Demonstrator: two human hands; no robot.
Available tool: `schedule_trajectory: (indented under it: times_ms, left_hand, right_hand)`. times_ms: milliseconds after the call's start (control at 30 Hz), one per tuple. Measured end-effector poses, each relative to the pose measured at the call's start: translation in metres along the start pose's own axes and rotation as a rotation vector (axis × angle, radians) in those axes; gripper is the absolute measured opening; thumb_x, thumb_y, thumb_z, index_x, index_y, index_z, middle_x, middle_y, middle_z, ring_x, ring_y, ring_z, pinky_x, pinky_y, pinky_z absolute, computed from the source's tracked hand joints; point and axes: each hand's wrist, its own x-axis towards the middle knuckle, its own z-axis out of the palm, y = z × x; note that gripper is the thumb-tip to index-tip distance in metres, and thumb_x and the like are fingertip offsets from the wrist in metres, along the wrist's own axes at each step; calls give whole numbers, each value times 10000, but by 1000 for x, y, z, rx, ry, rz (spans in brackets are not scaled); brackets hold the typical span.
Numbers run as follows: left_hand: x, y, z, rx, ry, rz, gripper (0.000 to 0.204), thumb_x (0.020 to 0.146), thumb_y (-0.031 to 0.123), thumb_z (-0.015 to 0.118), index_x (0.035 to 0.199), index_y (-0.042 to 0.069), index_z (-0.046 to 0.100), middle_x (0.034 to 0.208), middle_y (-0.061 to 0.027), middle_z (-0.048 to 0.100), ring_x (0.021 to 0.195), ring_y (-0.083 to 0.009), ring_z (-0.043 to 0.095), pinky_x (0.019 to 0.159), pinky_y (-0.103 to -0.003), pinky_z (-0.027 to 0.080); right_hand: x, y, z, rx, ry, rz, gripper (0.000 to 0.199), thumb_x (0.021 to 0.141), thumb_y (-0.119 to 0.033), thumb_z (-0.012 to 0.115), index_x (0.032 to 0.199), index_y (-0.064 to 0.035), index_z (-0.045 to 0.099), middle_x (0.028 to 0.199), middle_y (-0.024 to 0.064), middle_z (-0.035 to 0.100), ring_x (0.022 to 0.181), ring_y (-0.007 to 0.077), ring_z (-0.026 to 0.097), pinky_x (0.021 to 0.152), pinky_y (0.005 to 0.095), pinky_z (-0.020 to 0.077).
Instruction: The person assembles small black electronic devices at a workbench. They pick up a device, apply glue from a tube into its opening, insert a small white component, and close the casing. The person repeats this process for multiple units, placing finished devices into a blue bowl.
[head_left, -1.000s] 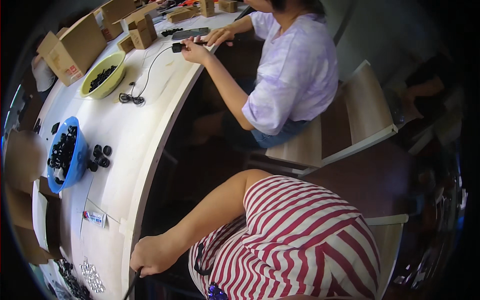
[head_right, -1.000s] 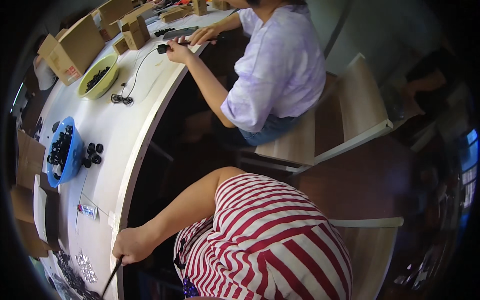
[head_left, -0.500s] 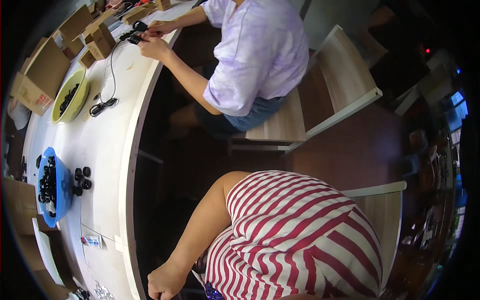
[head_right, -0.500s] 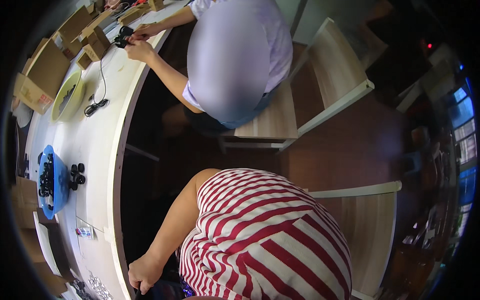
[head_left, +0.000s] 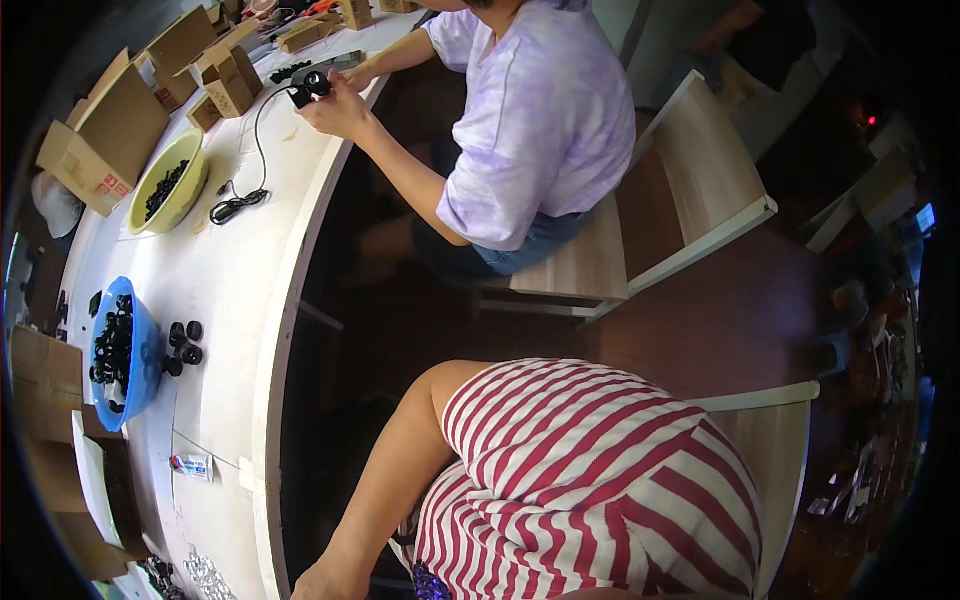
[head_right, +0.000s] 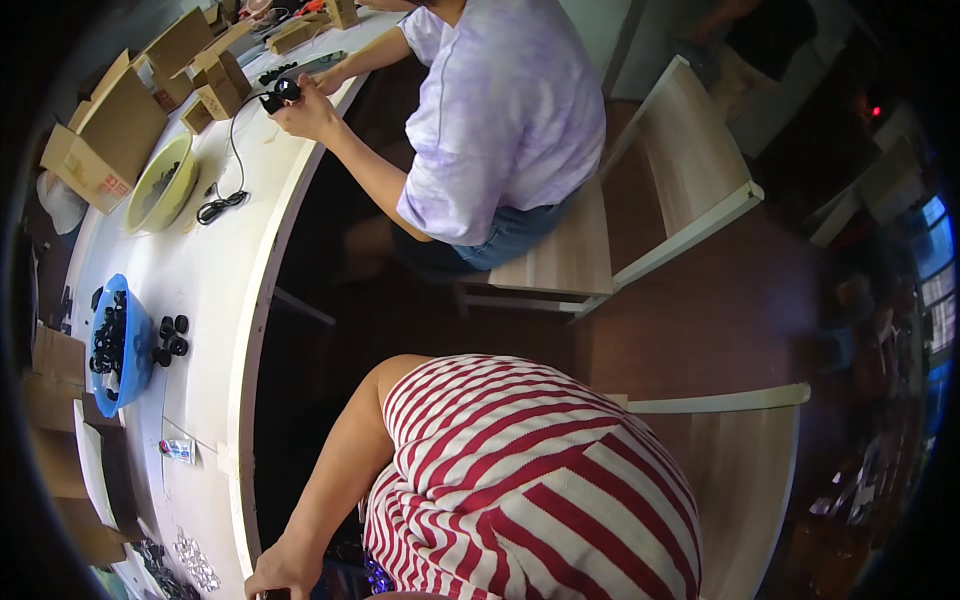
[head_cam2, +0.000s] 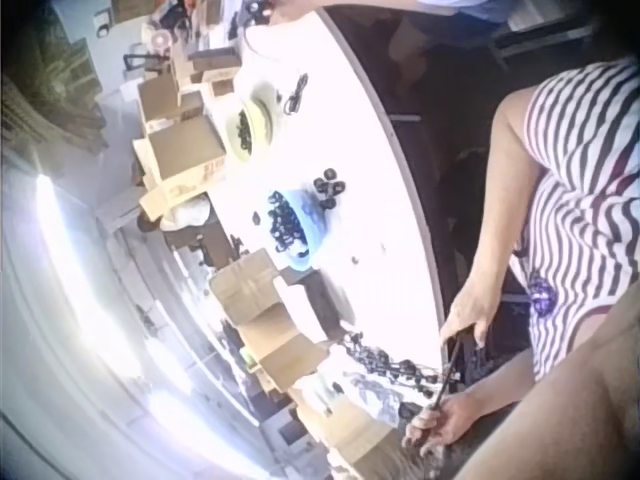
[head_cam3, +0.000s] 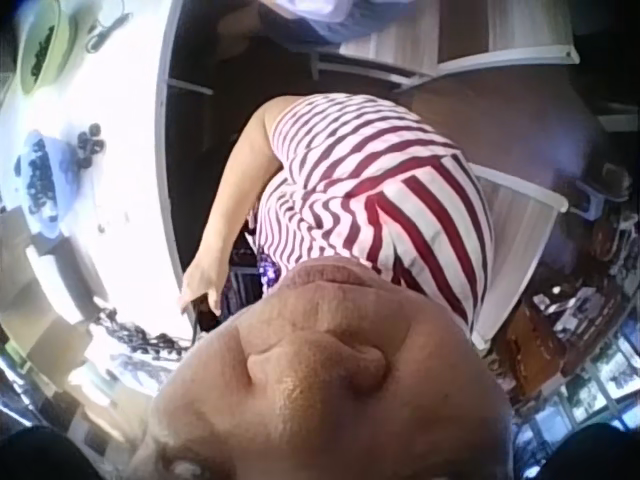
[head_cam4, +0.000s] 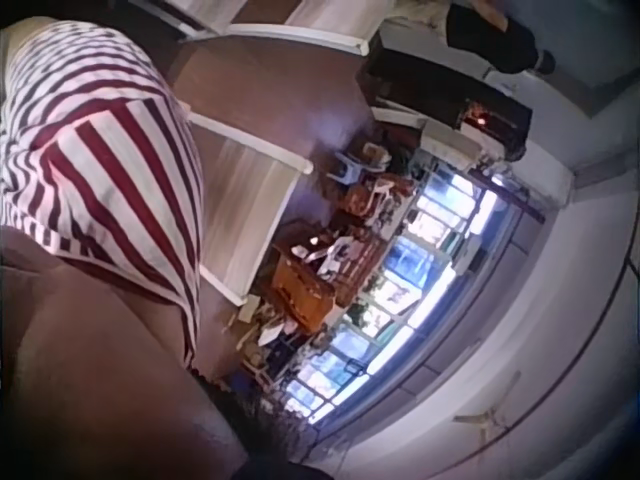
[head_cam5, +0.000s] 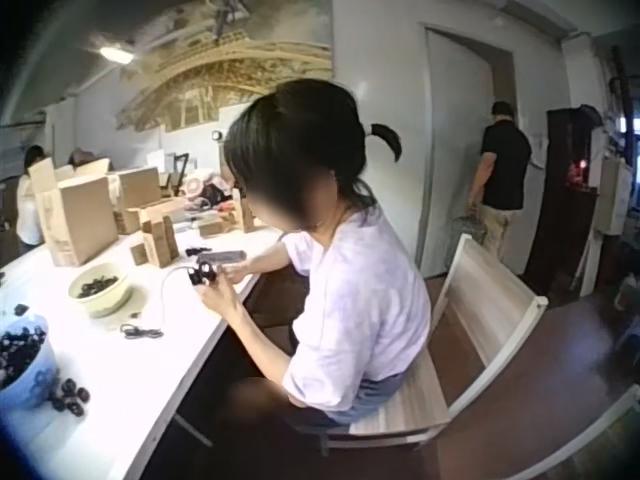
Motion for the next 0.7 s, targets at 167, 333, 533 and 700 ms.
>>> schedule_trajectory:
  times_ms: [167, 333, 533, 700]
  left_hand:
    - [-15, -9, -20, 1329, -144, 350, 514, 960, 255, 458, 1331, -46, 268, 866, -27, 437, 543, -109, 303, 463, -232, 273]
    - [-46, -67, -16, 1693, -281, 272, 450, 925, 311, 498, 1243, 2, 424, 1038, -194, 583, 765, -258, 601, 671, -340, 496]
    - [-96, -105, 7, -69, 382, -497, 386, 899, 311, 530, 1210, 101, 438, 880, -45, 525, 599, -120, 376, 552, -271, 327]
    - [-76, -99, 11, 23, 185, -426, 442, 902, 374, 519, 1240, 109, 415, 866, -53, 469, 603, -106, 372, 565, -248, 322]
  right_hand:
    - [-26, 10, -13, -134, -267, 148, 352, 801, -349, 606, 955, -36, 557, 823, 169, 616, 777, 329, 601, 682, 406, 476]
    - [-68, 24, -53, -353, -346, 384, 277, 815, -374, 548, 792, -108, 624, 759, 141, 628, 727, 324, 612, 611, 435, 481]
    - [-132, 56, -76, -173, -391, 651, 186, 860, -168, 528, 983, -95, 647, 906, 158, 630, 864, 324, 601, 753, 394, 488]
    - [-143, 73, -88, -545, -490, 497, 154, 808, -150, 559, 879, -78, 675, 919, 106, 626, 936, 298, 562, 834, 389, 446]
